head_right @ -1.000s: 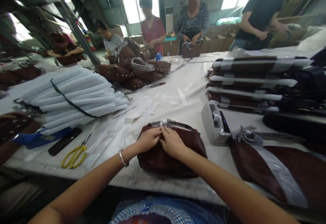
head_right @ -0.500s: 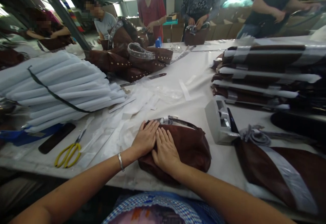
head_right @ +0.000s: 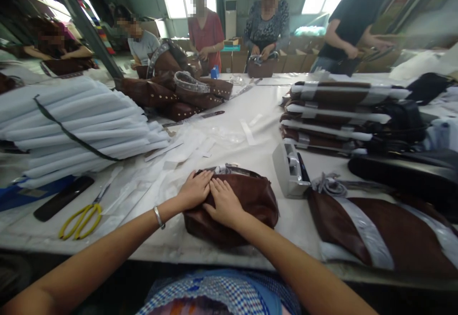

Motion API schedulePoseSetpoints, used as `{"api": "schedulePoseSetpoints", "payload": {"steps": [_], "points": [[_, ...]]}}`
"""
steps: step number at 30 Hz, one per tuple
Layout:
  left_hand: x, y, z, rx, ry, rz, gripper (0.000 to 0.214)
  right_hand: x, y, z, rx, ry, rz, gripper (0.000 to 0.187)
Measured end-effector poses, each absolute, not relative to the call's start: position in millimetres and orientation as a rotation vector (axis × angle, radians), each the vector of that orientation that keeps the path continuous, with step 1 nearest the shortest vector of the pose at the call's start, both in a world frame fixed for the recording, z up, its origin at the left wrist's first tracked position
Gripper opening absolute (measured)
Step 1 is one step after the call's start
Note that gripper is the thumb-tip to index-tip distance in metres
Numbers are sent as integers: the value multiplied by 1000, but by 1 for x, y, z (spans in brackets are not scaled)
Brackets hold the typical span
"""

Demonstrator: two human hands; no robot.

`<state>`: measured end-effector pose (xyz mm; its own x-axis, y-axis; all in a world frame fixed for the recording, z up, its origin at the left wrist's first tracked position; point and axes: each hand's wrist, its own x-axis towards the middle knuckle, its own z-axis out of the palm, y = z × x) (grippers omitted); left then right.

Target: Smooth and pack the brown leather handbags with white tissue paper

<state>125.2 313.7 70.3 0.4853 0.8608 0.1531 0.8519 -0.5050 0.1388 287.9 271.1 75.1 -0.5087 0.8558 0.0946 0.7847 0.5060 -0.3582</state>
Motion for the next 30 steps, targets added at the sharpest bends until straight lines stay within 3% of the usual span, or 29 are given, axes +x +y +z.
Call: {"api": "schedulePoseSetpoints", "payload": {"steps": [3,8,15,22,26,30], "points": [[137,310,87,2679,1535,308,48,329,281,93,-1467,-2521,268,58],[159,286,84,2754,1323,331,62,408,288,76,-1660,-2497,-79,63],[165,281,65,2662,1308,373,59,417,293,49,-1666,-2451,-41,60],[130,274,117,2475,1082,280,46,420,270,95,-1481,-2451,284,48],[99,236,124,2558,1014,217,74,407,219,112,-1196,-2586,287,60],[88,209,98,2685,1187,310,59,392,188,96,-1295,-2606,141,64]]}}
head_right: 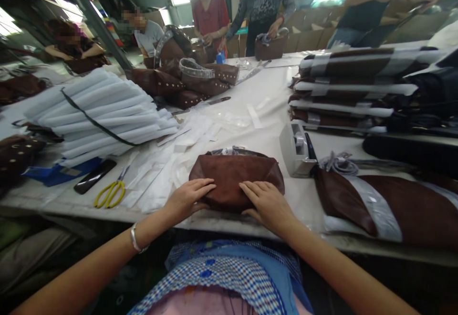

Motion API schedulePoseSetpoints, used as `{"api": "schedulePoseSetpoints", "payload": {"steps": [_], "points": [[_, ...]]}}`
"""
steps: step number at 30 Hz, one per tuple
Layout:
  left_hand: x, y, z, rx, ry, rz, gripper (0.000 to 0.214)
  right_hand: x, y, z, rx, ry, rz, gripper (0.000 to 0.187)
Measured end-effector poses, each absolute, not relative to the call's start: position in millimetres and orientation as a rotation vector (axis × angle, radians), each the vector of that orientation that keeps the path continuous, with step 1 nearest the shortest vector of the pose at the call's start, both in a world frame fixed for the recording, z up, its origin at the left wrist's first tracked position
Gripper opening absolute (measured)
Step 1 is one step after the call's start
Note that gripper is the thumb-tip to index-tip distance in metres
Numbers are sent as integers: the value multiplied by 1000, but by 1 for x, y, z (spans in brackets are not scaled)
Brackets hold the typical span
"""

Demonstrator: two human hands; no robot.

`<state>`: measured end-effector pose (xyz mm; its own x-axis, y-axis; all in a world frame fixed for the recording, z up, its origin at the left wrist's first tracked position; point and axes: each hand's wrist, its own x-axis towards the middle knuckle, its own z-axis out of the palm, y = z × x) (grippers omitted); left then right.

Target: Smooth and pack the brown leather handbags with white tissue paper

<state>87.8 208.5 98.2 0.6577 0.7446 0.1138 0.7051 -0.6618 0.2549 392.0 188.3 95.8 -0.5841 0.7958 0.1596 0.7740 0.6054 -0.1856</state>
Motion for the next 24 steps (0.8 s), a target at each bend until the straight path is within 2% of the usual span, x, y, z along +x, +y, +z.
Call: {"api": "schedulePoseSetpoints", "payload": {"steps": [3,7,13,15,18,22,24], "points": [[92,203,88,2721,1267,423,53,387,186,87,-1374,-2588,19,61],[102,203,89,2826,1279,442,53,387,193,88,-1370,-2605,-89,48],[103,204,69,2976,1354,586,28,394,195,71,-1159,-2569,-398,28],[100,207,64,2966,1323,649,27,395,192,68,-1145,-2558,-426,31],[91,218,70,2783,1245,628,33,397,191,77,-1228,-2625,-292,37],[77,235,86,2598,1086,537,60,408,203,97,-1328,-2695,-76,59],[73,237,87,2649,1067,509,66,414,209,97,-1350,-2683,-7,65]]}}
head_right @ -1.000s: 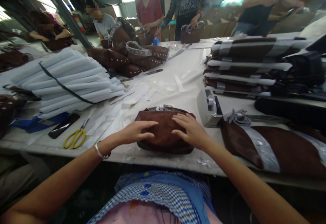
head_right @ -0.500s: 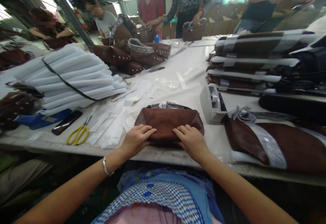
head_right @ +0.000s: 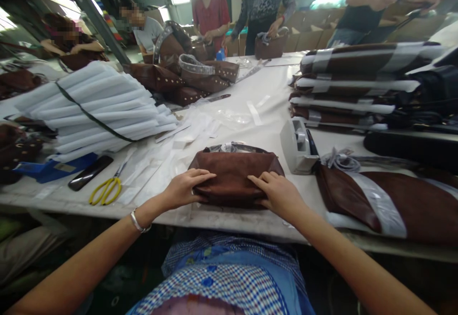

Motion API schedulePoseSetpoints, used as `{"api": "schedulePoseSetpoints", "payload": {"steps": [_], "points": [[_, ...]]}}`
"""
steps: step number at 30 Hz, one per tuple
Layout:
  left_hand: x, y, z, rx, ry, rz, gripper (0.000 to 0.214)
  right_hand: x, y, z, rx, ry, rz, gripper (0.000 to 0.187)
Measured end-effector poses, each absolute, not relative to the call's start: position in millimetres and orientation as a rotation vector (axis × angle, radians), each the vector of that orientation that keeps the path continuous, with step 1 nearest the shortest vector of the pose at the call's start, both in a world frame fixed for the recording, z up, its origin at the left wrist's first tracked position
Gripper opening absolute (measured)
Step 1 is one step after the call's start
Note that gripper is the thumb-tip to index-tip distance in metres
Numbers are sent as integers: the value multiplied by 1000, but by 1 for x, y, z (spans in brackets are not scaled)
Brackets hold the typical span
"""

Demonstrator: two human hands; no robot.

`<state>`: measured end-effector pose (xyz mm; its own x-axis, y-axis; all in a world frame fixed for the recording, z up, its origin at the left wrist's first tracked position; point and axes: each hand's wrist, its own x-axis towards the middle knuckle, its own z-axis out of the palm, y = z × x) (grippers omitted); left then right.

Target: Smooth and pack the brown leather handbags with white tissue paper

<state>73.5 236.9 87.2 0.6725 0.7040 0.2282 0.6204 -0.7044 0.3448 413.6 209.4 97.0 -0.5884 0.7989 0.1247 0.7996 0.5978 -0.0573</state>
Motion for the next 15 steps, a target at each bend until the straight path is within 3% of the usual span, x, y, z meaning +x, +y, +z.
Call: {"api": "schedulePoseSetpoints", "payload": {"steps": [4,9,15], "points": [[74,225,65,2849,1122,651,41,417,206,71,-1245,-2620,-70,58],[77,204,31,2960,1151,990,45,413,182,34,-1120,-2407,-305,55],[82,212,60,2965,1237,659,38,414,202,67,-1201,-2587,-182,66]]}}
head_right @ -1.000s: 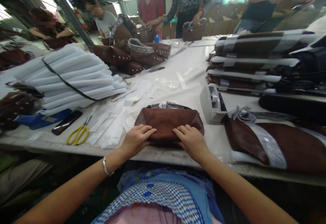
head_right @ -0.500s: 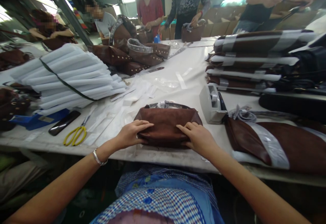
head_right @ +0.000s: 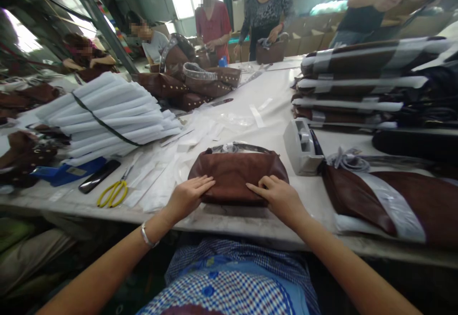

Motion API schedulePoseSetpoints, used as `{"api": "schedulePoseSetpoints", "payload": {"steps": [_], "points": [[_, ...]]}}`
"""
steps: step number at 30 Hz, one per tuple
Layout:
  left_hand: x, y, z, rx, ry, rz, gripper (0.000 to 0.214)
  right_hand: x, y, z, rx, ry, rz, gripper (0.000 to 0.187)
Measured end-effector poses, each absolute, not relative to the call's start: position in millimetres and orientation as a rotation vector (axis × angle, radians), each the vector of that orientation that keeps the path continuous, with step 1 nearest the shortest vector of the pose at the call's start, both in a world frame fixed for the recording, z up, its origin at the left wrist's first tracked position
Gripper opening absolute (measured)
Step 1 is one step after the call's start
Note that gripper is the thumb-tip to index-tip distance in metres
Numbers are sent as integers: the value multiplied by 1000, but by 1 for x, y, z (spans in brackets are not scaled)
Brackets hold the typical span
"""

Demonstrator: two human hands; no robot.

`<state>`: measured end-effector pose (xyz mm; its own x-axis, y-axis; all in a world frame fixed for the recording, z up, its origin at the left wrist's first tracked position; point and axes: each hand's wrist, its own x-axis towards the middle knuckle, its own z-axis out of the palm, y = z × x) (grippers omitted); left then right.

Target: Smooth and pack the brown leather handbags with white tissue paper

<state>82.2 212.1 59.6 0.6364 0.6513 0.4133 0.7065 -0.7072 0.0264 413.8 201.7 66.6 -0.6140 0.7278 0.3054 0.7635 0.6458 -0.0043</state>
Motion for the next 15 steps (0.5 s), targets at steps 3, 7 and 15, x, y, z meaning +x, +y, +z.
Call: {"api": "schedulePoseSetpoints", "payload": {"steps": [3,7,15], "points": [[92,225,88,-2788,-1152,-293,64,414,219,89,-1134,-2772,-142,57],[99,238,96,-2909,-956,-161,75,419,231,88,-987,-2820,-210,55],[91,230,24,-2770,-875,-647,53,430,226,25,-815,-2623,-216,60]]}}
